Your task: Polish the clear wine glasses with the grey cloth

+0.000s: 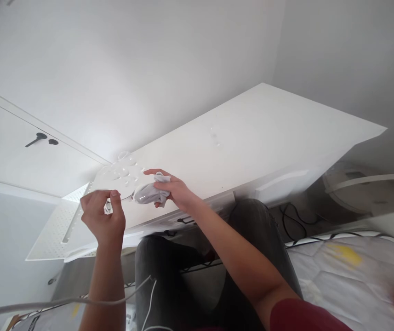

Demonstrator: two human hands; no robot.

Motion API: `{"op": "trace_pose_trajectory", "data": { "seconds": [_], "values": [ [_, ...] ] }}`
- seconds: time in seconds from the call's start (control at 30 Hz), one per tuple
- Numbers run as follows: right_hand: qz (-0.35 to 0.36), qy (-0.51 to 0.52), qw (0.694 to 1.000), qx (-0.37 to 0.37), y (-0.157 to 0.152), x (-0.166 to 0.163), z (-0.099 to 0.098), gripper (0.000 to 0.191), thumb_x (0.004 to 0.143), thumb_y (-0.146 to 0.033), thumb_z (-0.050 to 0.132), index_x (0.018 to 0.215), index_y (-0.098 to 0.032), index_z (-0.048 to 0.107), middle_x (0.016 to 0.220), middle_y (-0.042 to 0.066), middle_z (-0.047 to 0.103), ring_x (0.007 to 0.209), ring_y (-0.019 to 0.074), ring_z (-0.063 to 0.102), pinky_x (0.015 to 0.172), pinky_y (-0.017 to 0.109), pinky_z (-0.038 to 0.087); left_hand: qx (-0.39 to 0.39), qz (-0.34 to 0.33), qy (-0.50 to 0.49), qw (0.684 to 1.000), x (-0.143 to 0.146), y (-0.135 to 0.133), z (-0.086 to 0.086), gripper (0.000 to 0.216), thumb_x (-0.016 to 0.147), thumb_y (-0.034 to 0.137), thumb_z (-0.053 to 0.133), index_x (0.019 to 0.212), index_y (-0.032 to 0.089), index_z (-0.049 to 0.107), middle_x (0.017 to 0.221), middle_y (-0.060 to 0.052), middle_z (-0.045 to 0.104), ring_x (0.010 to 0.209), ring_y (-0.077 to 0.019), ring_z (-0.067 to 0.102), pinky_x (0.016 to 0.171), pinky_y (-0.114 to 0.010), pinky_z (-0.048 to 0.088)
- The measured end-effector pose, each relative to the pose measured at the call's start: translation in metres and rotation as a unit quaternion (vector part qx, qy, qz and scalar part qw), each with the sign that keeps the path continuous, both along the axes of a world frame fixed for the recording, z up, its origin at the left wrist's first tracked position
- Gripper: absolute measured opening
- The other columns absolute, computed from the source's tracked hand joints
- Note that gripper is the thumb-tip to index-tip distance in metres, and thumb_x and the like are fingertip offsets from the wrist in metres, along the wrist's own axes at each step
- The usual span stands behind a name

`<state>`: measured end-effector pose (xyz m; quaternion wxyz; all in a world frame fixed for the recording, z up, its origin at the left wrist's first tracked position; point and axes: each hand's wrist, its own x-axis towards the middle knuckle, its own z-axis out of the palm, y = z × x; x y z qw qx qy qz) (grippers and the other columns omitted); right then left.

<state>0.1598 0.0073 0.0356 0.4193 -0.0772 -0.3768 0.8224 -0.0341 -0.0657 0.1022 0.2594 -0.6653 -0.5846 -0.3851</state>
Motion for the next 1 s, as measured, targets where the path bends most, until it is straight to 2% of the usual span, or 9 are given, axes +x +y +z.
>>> {"op": "trace_pose_trajectory", "data": {
  "seconds": [0.13, 0.3, 0.4, 0.53, 0.7, 0.77, 0.83, 0.9, 1.0],
  "values": [
    [0.025, -0.017, 0.999, 0.030, 0.000, -0.001, -0.002, 0.042, 0.096, -0.044, 0.066, 0.136, -0.031, 0.065, 0.099, 0.005, 0.070, 0.082, 0.0210, 0.066, 0.069, 0.037, 0.062, -0.050, 0.025, -0.079, 0.995, 0.002, 0.000, -0.001, 0.038, 0.104, 0.033, 0.054, 0.069, 0.019, 0.051, 0.065, -0.001, 0.055, 0.062, -0.0146, 0.050, 0.062, -0.031, 0.035],
    [-0.051, -0.067, 0.991, 0.102, 0.002, 0.004, -0.004, 0.045, 0.101, -0.043, 0.063, 0.145, -0.038, 0.058, 0.115, 0.002, 0.067, 0.103, 0.0188, 0.064, 0.096, 0.037, 0.058, -0.047, 0.069, -0.176, 0.981, 0.016, -0.003, -0.008, 0.043, 0.105, 0.040, 0.052, 0.067, 0.021, 0.040, 0.060, 0.003, 0.040, 0.057, -0.0129, 0.041, 0.056, -0.027, 0.034],
    [-0.006, -0.092, 0.989, 0.113, 0.006, 0.013, -0.005, 0.043, 0.099, -0.047, 0.064, 0.139, -0.032, 0.062, 0.111, 0.003, 0.070, 0.098, 0.0200, 0.065, 0.086, 0.035, 0.058, -0.066, 0.049, -0.200, 0.976, 0.028, -0.004, -0.011, 0.043, 0.105, 0.041, 0.050, 0.068, 0.022, 0.040, 0.061, 0.003, 0.043, 0.056, -0.0123, 0.044, 0.055, -0.026, 0.037],
    [0.035, -0.032, 0.996, 0.077, 0.012, 0.026, -0.004, 0.040, 0.093, -0.049, 0.070, 0.124, -0.024, 0.069, 0.096, 0.006, 0.072, 0.084, 0.0223, 0.065, 0.071, 0.036, 0.057, -0.088, 0.011, -0.287, 0.954, 0.038, -0.002, -0.010, 0.044, 0.106, 0.043, 0.047, 0.069, 0.022, 0.040, 0.059, 0.003, 0.046, 0.052, -0.0116, 0.048, 0.053, -0.025, 0.041],
    [-0.105, -0.007, 0.994, 0.034, 0.015, 0.031, -0.002, 0.035, 0.090, -0.039, 0.070, 0.124, -0.029, 0.068, 0.099, 0.003, 0.065, 0.085, 0.0209, 0.059, 0.069, 0.032, 0.054, -0.223, -0.002, -0.251, 0.942, 0.033, 0.000, -0.012, 0.023, 0.099, 0.042, 0.060, 0.089, 0.022, 0.062, 0.062, 0.003, 0.056, 0.056, -0.0141, 0.058, 0.060, -0.026, 0.046],
    [-0.122, -0.023, 0.991, 0.044, 0.016, 0.032, -0.003, 0.033, 0.091, -0.038, 0.070, 0.122, -0.028, 0.069, 0.097, 0.003, 0.062, 0.085, 0.0192, 0.057, 0.069, 0.029, 0.051, -0.282, -0.021, -0.182, 0.942, 0.030, -0.003, -0.015, 0.021, 0.096, 0.043, 0.064, 0.093, 0.022, 0.069, 0.066, 0.002, 0.061, 0.061, -0.0158, 0.060, 0.065, -0.028, 0.048],
    [-0.118, -0.038, 0.991, 0.050, 0.017, 0.032, -0.005, 0.034, 0.091, -0.037, 0.071, 0.123, -0.027, 0.068, 0.096, 0.002, 0.061, 0.085, 0.0176, 0.056, 0.070, 0.027, 0.049, -0.329, -0.043, -0.136, 0.934, 0.027, -0.008, -0.018, 0.028, 0.096, 0.046, 0.064, 0.083, 0.022, 0.071, 0.067, -0.001, 0.064, 0.062, -0.0172, 0.060, 0.067, -0.030, 0.048],
    [-0.140, -0.036, 0.989, 0.021, 0.019, 0.031, -0.008, 0.044, 0.087, -0.035, 0.076, 0.129, -0.028, 0.065, 0.098, 0.001, 0.062, 0.089, 0.0176, 0.057, 0.074, 0.027, 0.049, -0.355, -0.046, -0.159, 0.920, 0.024, -0.013, -0.020, 0.033, 0.096, 0.048, 0.063, 0.078, 0.022, 0.071, 0.067, -0.002, 0.066, 0.061, -0.0179, 0.061, 0.066, -0.031, 0.049],
    [-0.257, 0.007, 0.964, -0.062, 0.025, 0.027, -0.011, 0.048, 0.080, -0.034, 0.082, 0.123, -0.027, 0.063, 0.105, 0.001, 0.063, 0.099, 0.0192, 0.059, 0.084, 0.031, 0.051, -0.333, 0.000, -0.277, 0.902, 0.022, -0.021, -0.024, 0.034, 0.095, 0.050, 0.064, 0.079, 0.021, 0.072, 0.065, -0.001, 0.065, 0.058, -0.0174, 0.062, 0.061, -0.030, 0.049]
  ]
}}
